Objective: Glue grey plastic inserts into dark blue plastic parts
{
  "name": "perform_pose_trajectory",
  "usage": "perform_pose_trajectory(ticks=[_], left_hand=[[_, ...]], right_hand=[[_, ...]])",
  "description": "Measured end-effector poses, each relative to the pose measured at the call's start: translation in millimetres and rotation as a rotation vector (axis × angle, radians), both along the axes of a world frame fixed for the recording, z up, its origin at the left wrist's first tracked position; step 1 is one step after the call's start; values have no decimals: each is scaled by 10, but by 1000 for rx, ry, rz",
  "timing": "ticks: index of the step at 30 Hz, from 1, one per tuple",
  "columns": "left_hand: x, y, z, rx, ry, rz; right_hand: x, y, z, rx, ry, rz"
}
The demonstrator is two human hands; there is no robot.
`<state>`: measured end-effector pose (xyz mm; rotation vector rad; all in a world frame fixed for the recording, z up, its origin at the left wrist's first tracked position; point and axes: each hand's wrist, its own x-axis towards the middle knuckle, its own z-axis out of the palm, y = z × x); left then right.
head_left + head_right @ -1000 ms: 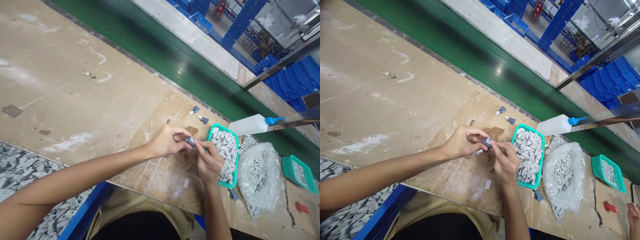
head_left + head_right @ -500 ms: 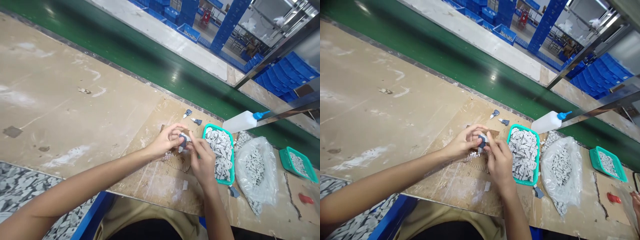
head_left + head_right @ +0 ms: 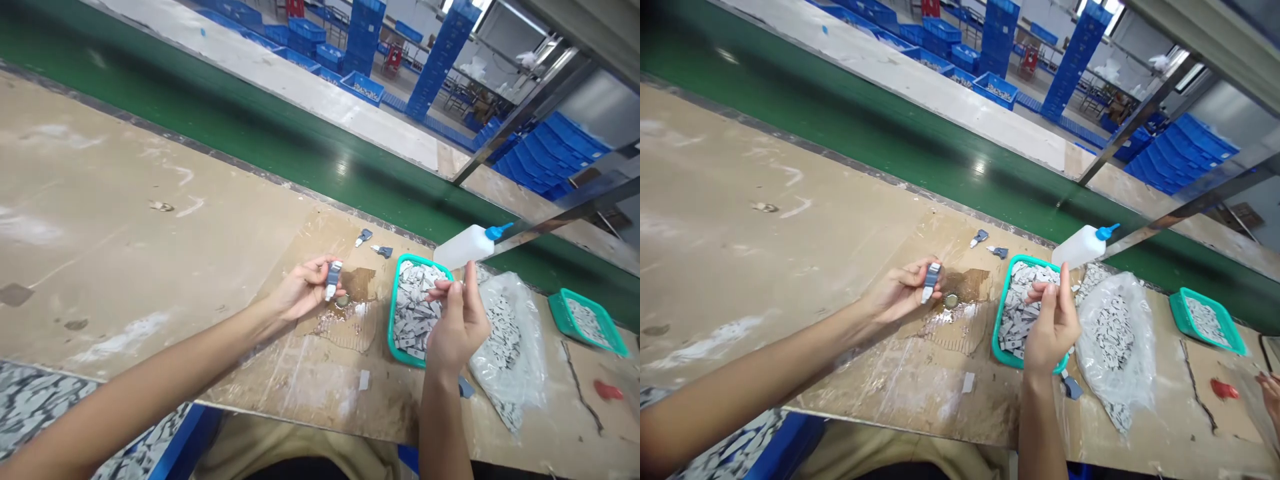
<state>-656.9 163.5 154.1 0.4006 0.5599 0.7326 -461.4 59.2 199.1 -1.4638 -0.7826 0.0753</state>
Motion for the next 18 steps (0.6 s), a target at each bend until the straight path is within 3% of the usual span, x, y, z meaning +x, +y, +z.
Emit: perform_pose_trajectory(ticks=[2,5,7,11,14,16,18], left_hand=[[-6,24,14,-1,31,5],[-8,55,55,50,115,-4],[-6,75,92,123,175,-8],[-16,193,128,226,363,58],[-51,434,109,283,465,242],[-75,680,93,364,493,376],[-76,970,84,466,588,430]], right_hand=[[140,14,74,-90,-9,39],[375,29,84,-396,-205,177],[484,46,23,-546,-381,248],[519,103,-164,-651,-608,293],[451,147,-281,-706,-704,297],[406,170,-339,-727,-761,235],[378,184,-388,-729,-811,191]])
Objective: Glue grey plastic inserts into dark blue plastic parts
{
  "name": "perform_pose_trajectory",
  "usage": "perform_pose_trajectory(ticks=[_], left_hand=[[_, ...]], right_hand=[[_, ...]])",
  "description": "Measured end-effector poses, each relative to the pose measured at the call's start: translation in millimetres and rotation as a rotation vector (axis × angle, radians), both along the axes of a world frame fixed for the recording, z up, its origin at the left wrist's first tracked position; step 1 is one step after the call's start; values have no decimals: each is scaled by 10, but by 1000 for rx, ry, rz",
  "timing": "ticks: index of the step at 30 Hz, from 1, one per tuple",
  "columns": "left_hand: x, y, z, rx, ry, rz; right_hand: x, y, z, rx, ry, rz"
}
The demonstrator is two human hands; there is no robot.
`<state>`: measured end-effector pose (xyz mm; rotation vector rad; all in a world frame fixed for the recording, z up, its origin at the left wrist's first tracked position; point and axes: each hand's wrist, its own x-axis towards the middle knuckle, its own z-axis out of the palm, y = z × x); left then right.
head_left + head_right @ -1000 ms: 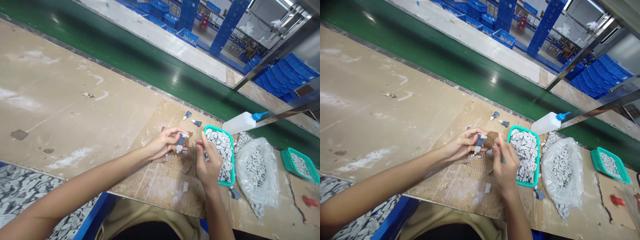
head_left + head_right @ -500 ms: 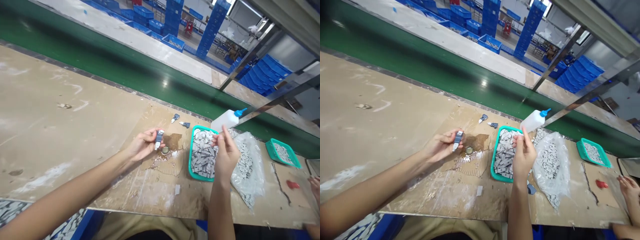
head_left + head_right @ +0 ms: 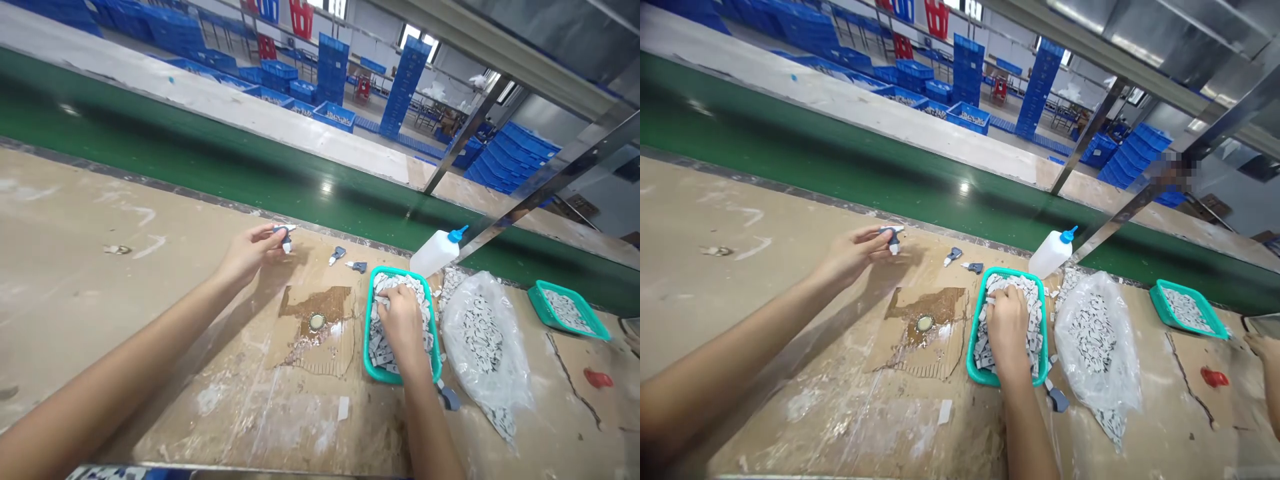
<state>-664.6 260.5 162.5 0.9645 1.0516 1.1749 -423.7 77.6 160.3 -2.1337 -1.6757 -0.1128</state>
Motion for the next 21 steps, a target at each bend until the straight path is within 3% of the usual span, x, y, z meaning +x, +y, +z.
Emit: perform_pose_trajectory(ticks=[5,9,12,16,21], left_hand=[[182,676,-7,186,624,31],[488,1006,-40,282,784,32],[706,1142,-72,343,866,2],[876,1074,-97,421,979,-14],[910,500,-197,544,1007,-195]], right_hand=[[-2,-3,-94,76,-26,35],[7,-14,-117,234,172,42],[14,-16,-90,321,402,-37],[10,-25,1,366,656,-51],[3,-28,107,481,1119,-63]])
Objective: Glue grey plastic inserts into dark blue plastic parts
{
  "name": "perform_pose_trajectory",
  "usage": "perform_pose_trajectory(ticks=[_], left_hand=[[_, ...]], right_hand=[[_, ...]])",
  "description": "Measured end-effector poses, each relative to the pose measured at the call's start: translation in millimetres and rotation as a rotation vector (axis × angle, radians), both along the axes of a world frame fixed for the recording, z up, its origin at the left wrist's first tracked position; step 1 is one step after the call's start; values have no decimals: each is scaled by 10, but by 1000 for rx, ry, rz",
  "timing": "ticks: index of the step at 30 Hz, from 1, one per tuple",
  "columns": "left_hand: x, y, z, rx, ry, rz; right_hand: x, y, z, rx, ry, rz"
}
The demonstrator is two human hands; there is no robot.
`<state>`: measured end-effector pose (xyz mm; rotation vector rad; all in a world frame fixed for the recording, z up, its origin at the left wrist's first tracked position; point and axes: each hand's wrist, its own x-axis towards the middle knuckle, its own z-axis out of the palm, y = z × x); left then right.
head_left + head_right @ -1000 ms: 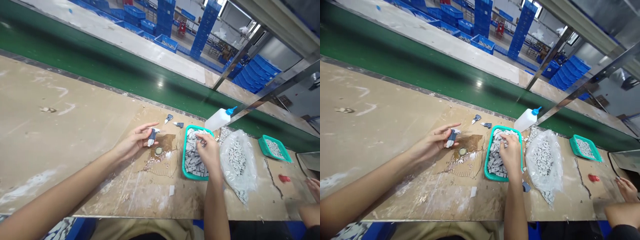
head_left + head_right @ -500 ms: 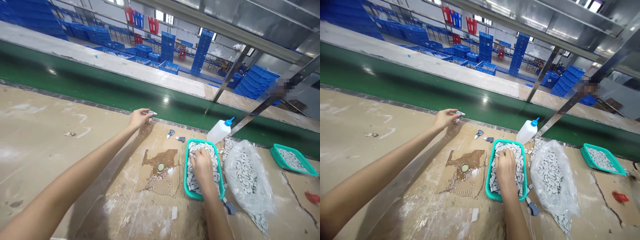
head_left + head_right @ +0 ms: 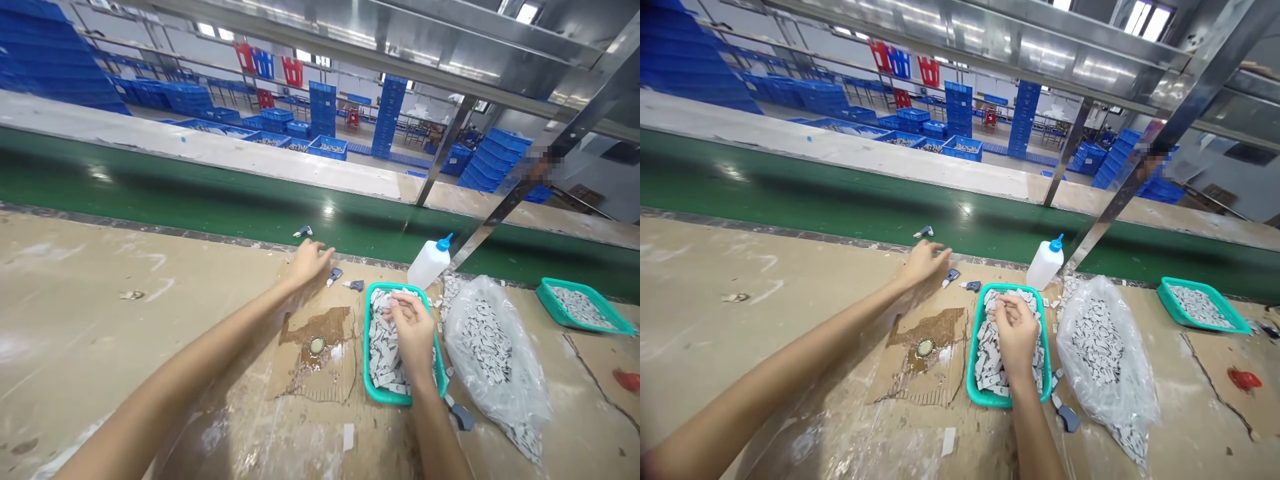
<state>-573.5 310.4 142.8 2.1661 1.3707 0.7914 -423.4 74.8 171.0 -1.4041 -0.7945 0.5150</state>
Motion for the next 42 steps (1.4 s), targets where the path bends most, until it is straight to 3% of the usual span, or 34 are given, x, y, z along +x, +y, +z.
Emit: perform_pose_trajectory(ticks=[4,8,12,18,22,25,27,31,34,38,42], left_hand=[[-19,-402,-145,-30,-29,-177],[-37,-513,-178,-83,-152,-261],[-133,-643,-50,-190,-301,-349],[-376,-1021,204,-292,-552,-393],[-529,-1182,294,-306,-592,-447],[-621,-1267,298,-452,-672,-491],[-666,-1304,275,-541,-689,-504],[-719,-1285,215,-518,-658,-437],[-735,-1198,190,-666,-797,-378],[-757,-1077,163,-903,-1168,-292],[-802,-1030,140,-1010,-1269,-312]], right_hand=[[64,24,-36,37,157,21],[131,49,-97,109,268,-29],[151,40,-119,92,262,-17],[158,13,-177,43,84,6],[73,-34,-90,42,26,21],[-82,-76,7,-43,57,116],[-206,-92,38,-101,73,205],[-407,-98,10,-178,68,325],[-496,-95,-30,-242,5,349],[-584,-82,-69,-340,-222,360],[-660,-60,-126,-277,-611,378]])
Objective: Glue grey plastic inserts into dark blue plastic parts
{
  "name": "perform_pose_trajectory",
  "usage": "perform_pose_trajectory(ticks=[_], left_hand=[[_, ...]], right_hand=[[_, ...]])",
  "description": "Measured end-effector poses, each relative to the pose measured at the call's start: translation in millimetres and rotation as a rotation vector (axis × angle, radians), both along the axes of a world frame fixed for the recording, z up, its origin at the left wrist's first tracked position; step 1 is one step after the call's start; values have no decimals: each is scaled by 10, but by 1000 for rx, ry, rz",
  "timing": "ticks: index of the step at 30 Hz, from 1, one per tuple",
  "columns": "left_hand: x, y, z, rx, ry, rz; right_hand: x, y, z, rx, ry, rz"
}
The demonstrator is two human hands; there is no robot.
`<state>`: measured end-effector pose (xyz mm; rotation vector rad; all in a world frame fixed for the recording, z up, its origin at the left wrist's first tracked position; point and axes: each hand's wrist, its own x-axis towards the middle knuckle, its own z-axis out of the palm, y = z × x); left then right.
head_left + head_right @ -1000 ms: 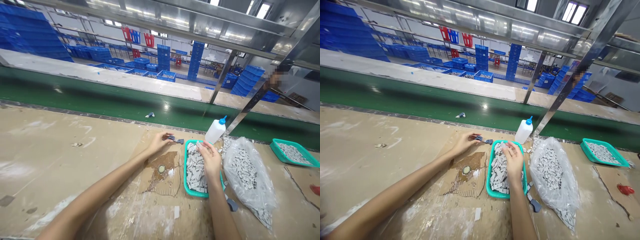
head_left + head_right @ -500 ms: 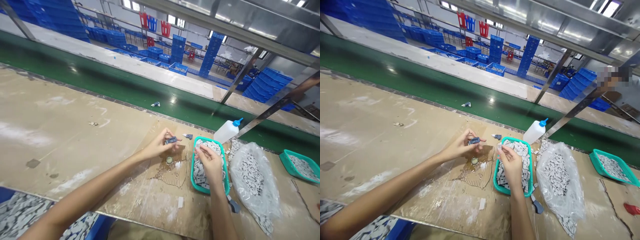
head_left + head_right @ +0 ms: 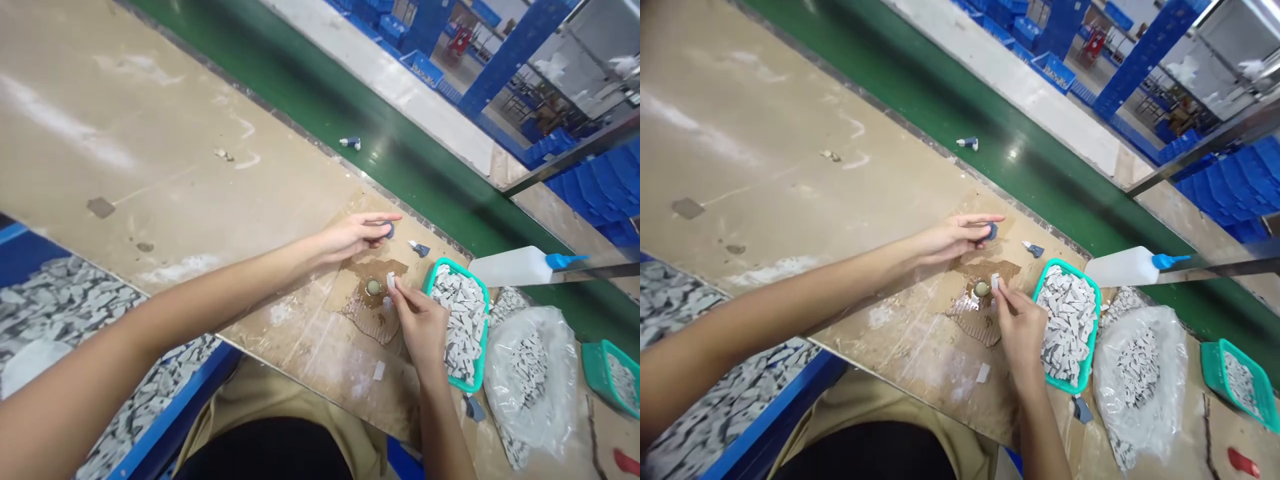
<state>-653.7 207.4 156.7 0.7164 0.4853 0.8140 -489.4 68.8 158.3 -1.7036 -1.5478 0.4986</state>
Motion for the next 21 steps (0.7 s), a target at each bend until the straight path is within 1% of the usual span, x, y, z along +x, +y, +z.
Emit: perform_pose_trajectory(ticks=[2,4,6,9,13,21], left_hand=[[-16,-1,-3,-38,-1,-29],[-19,-7,-3,-77,0,-38],[-13,-13,-5,-101,-14,-28],[-2,-20,-15,-87,-37,-22],[-2,-26,-41,-20,3,-13],[-11,-34,-85,132,97,-46]], right_hand=[[-20,4,-32,107,-175,80],[-25,1,-55,179,-313,154],[-26,-5,-66,212,-418,217],[-32,-3,-66,233,-524,283],[-44,21,-76,262,-619,310],[-27,18,-95,231,-644,334]])
